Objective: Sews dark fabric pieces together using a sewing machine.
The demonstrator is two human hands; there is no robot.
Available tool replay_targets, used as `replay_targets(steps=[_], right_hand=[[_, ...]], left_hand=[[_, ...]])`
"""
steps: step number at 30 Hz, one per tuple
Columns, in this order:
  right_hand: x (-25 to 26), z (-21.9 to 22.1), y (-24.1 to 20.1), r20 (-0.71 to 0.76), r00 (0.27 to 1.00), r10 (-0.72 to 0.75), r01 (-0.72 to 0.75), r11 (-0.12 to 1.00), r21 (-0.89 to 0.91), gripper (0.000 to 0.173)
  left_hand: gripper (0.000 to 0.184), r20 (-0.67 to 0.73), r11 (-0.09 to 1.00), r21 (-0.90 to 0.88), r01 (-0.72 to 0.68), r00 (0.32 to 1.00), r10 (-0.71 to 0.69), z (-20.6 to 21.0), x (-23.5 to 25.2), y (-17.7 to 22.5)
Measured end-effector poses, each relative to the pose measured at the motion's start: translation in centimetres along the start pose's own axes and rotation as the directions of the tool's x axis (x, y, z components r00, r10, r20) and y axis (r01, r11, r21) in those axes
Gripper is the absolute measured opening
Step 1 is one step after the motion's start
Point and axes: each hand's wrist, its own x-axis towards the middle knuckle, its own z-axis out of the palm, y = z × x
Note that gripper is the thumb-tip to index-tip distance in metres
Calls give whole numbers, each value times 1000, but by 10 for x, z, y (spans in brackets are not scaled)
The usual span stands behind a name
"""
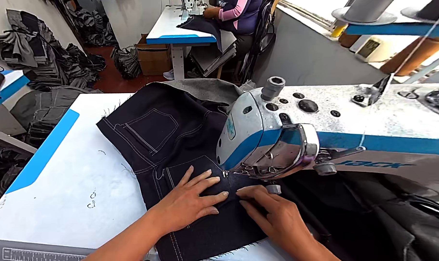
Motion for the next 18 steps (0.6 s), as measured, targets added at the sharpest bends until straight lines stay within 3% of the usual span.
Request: replay_targets(steps=[4, 10, 14, 18], right_hand=[[2, 1, 4, 17, 991, 132, -133, 980, 148, 25], [-3, 7, 3, -21, 1000, -16, 17, 998, 57, 23], [-5, 0, -5, 41, 953, -301, 302, 924, -234, 26], [0, -3, -27, 157, 910, -383, 410, 788, -460, 24]], left_hand=[[45, -11, 999, 37, -11, 1000, 12, 2, -2, 0], [39, -68, 994, 56, -88, 993, 92, 4, -6, -2], [44, 48, 999, 28, -44, 998, 42, -1, -5, -2], [45, 114, 998, 60, -24, 993, 17, -4, -4, -4]])
